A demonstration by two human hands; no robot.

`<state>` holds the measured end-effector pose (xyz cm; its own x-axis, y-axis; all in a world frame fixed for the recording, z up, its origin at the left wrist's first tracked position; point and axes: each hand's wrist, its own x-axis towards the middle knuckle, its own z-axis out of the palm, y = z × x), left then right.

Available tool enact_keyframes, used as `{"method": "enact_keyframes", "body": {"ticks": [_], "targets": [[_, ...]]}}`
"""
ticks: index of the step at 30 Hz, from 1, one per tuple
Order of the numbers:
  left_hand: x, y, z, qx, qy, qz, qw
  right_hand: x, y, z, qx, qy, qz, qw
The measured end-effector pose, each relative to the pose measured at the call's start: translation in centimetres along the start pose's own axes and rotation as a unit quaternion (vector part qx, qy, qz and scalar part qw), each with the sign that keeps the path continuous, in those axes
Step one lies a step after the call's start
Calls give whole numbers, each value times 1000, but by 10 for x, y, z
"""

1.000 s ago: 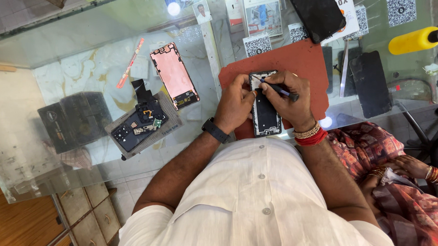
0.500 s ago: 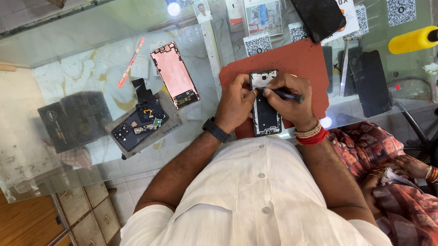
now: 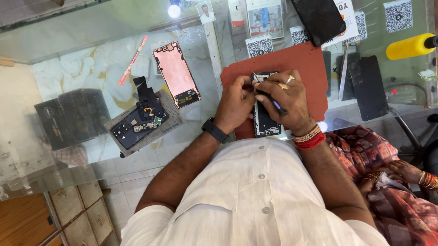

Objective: The person works on a disassembled smartphone frame on a red mat, using a handheld pry tool to scrape and clean the inner edges of the frame. They reposition the frame repeatedly and press components inside it, with other phone parts and a screen lying on the glass workbench.

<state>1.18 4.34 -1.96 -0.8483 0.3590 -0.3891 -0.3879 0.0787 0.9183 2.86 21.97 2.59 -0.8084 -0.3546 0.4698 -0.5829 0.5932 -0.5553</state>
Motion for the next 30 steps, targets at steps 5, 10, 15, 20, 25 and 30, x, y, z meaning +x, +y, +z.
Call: {"method": "enact_keyframes", "body": {"ticks": [5, 10, 15, 20, 25, 30], "targets": [[0, -2, 0, 17, 1, 17, 1000, 8, -2, 0, -58, -8, -11, 998], [0, 0, -1, 22, -3, 5, 1000, 4, -4, 1, -23, 24, 0, 999], [-1, -1, 0, 15, 6, 2, 1000, 8, -5, 4, -76, 36, 10, 996], [0, -7, -1, -95, 1, -30, 995, 0, -12, -7, -12, 124, 92, 988], [-2, -12, 8, -229, -8, -55, 972, -16, -13, -5, 143, 146, 167, 964], [-6, -13, 12, -262, 14, -63, 963, -22, -4, 15, 239, 99, 181, 949]]}}
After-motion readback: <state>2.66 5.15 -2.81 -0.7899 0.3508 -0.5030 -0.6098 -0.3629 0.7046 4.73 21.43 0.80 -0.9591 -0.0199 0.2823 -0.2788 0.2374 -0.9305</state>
